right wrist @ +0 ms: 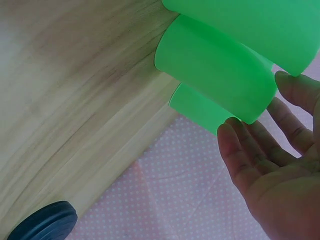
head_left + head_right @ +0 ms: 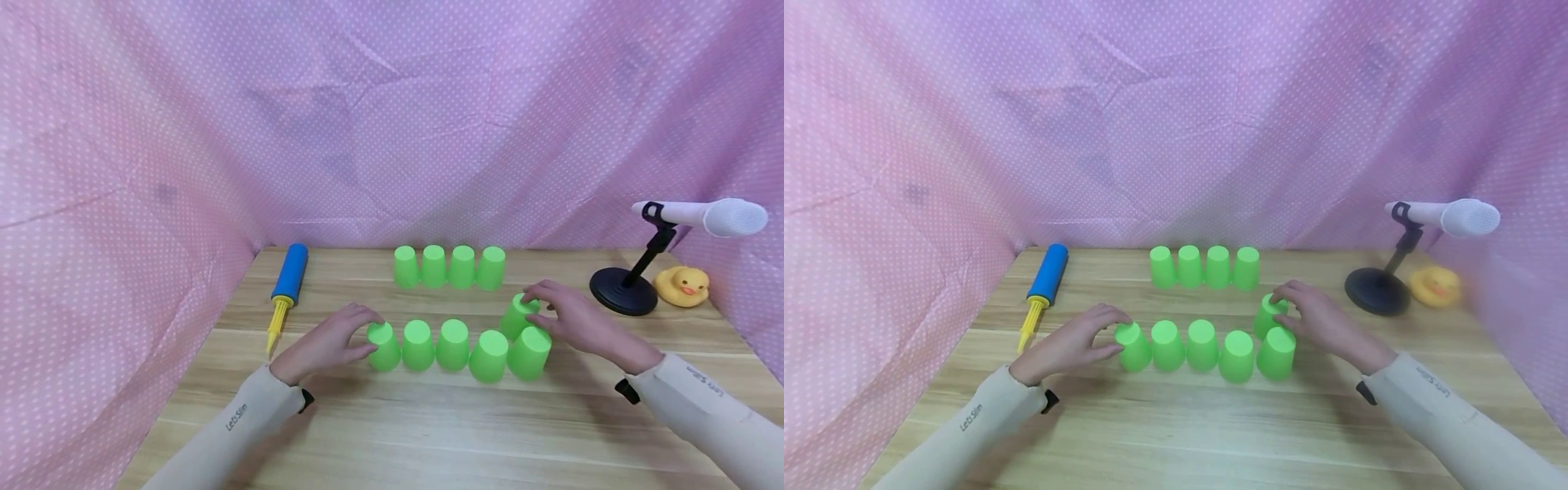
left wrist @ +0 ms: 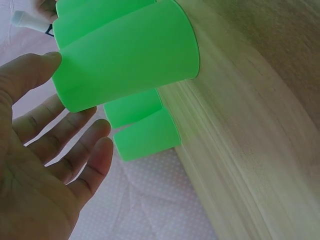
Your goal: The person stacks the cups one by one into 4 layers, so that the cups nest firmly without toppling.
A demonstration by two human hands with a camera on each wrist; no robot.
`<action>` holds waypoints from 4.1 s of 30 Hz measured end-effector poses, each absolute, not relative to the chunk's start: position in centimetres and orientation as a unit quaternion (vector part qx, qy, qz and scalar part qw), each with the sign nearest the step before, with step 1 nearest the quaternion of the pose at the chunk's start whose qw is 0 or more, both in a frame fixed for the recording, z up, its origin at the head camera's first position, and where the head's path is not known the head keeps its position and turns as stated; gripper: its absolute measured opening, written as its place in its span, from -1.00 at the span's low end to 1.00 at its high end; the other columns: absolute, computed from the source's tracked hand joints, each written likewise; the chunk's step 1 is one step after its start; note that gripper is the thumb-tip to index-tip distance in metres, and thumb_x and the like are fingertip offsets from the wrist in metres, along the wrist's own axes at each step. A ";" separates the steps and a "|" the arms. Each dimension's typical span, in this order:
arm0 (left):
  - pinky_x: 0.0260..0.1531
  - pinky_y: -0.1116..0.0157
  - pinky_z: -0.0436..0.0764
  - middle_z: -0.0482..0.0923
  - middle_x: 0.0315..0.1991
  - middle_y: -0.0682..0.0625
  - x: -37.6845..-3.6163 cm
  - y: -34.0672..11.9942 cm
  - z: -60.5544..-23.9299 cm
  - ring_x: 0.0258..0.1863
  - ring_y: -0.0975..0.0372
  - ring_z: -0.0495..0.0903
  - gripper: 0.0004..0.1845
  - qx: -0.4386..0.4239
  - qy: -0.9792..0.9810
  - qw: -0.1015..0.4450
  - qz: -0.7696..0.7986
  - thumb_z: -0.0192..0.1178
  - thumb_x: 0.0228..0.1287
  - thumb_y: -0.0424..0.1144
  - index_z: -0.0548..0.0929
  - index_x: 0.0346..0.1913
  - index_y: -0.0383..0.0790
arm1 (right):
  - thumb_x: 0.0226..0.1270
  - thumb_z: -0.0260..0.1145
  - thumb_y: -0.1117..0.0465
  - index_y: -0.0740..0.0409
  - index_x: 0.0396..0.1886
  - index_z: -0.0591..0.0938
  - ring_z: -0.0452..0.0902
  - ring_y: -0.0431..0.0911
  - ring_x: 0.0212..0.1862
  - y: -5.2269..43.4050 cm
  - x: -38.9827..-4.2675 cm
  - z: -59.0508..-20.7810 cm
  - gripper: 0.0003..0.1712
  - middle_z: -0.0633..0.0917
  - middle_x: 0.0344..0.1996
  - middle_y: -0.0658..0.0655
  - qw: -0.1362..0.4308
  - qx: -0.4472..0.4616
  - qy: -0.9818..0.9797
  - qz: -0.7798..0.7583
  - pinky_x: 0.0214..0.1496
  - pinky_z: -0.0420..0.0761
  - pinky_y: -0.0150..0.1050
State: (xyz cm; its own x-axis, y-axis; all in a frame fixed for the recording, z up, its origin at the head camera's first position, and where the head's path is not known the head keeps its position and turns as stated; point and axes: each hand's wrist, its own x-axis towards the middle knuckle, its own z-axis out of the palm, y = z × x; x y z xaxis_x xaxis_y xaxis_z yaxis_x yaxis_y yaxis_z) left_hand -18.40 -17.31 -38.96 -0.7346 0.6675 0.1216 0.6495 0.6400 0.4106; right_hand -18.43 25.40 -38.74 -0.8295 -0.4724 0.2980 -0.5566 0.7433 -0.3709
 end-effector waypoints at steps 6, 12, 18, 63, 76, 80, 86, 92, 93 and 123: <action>0.05 0.32 0.46 0.48 -0.03 0.21 -18.5 -17.2 -39.1 0.03 0.28 0.43 -0.60 0.360 0.905 0.024 0.225 0.33 0.18 -0.14 0.55 0.09 -0.06 | 0.16 0.40 0.29 0.15 -0.12 0.61 0.56 0.04 -0.16 25.4 -18.4 -38.8 -0.73 0.61 -0.10 0.14 0.094 0.272 -0.929 0.234 -0.22 0.58 -0.01; 0.03 0.30 0.47 0.46 -0.02 0.15 -18.7 -17.3 -38.8 0.03 0.18 0.45 -0.59 0.355 0.906 0.022 0.230 0.34 0.18 -0.15 0.54 0.09 -0.09 | 0.15 0.40 0.31 0.15 -0.12 0.61 0.55 0.01 -0.19 25.3 -18.6 -38.8 -0.73 0.61 -0.12 0.10 0.104 0.273 -0.925 0.241 -0.23 0.59 -0.03; 0.04 0.24 0.47 0.47 -0.02 0.11 -19.3 -17.5 -38.1 0.03 0.14 0.47 -0.58 0.358 0.902 0.002 0.243 0.36 0.15 -0.19 0.54 0.07 -0.13 | 0.12 0.42 0.34 0.16 -0.13 0.61 0.56 -0.01 -0.21 25.3 -18.7 -38.4 -0.71 0.61 -0.13 0.10 0.133 0.287 -0.916 0.248 -0.27 0.60 -0.07; 0.00 0.26 0.46 0.51 0.01 -0.05 -32.0 -10.3 -32.4 0.02 0.11 0.45 -0.61 0.342 0.897 -0.062 0.272 0.26 0.25 -0.19 0.52 0.09 -0.27 | 0.27 0.32 0.16 0.25 -0.07 0.59 0.53 0.06 -0.15 20.2 -25.9 -32.0 -0.68 0.60 -0.12 0.20 0.175 0.213 -0.924 0.265 -0.20 0.56 -0.06; -0.06 0.25 0.49 0.48 0.05 -0.04 -33.9 -9.8 -32.9 0.03 0.15 0.43 -0.59 0.295 0.907 -0.046 0.296 0.20 0.30 -0.12 0.49 0.13 -0.24 | 0.28 0.31 0.17 0.28 -0.03 0.57 0.50 0.15 -0.06 20.3 -28.5 -32.5 -0.66 0.58 -0.06 0.26 0.146 0.182 -0.936 0.265 -0.16 0.53 0.00; -0.06 0.24 0.49 0.48 0.05 -0.05 -34.2 -9.5 -32.8 0.02 0.14 0.43 -0.58 0.297 0.906 -0.042 0.299 0.19 0.30 -0.11 0.48 0.13 -0.25 | 0.28 0.30 0.16 0.28 -0.02 0.57 0.49 0.14 -0.05 20.3 -28.9 -32.6 -0.64 0.57 -0.05 0.27 0.136 0.175 -0.937 0.269 -0.12 0.52 0.04; -0.07 0.26 0.49 0.48 0.05 -0.05 -34.4 -9.3 -32.9 0.01 0.15 0.43 -0.59 0.289 0.911 -0.038 0.292 0.19 0.31 -0.12 0.48 0.13 -0.24 | 0.30 0.28 0.15 0.27 0.01 0.56 0.48 0.15 -0.02 20.1 -29.5 -32.6 -0.63 0.57 -0.02 0.27 0.124 0.169 -0.939 0.274 -0.07 0.50 0.07; -0.10 0.28 0.50 0.49 0.04 -0.04 -34.5 -9.0 -32.9 0.00 0.15 0.44 -0.62 0.289 0.911 -0.037 0.293 0.19 0.31 -0.14 0.49 0.12 -0.23 | 0.31 0.26 0.18 0.33 0.01 0.54 0.44 0.21 0.04 20.1 -30.0 -32.5 -0.63 0.56 -0.02 0.33 0.105 0.166 -0.941 0.276 0.01 0.46 0.10; -0.11 0.29 0.50 0.50 0.04 -0.04 -34.5 -9.0 -32.9 0.00 0.16 0.44 -0.62 0.289 0.911 -0.037 0.293 0.19 0.31 -0.14 0.49 0.11 -0.23 | 0.31 0.27 0.18 0.33 0.01 0.54 0.44 0.21 0.04 20.2 -30.0 -32.5 -0.63 0.56 -0.02 0.32 0.103 0.165 -0.942 0.275 0.02 0.45 0.10; 0.06 0.22 0.41 0.47 -0.01 -0.08 -29.7 -11.5 -31.6 0.06 0.10 0.37 -0.66 0.400 0.862 -0.167 0.262 0.28 0.20 -0.28 0.54 0.01 -0.31 | 0.17 0.37 0.30 0.30 -0.12 0.59 0.48 0.10 -0.10 20.8 -26.2 -29.5 -0.71 0.57 -0.20 0.21 0.233 0.260 -0.898 0.267 -0.19 0.54 -0.05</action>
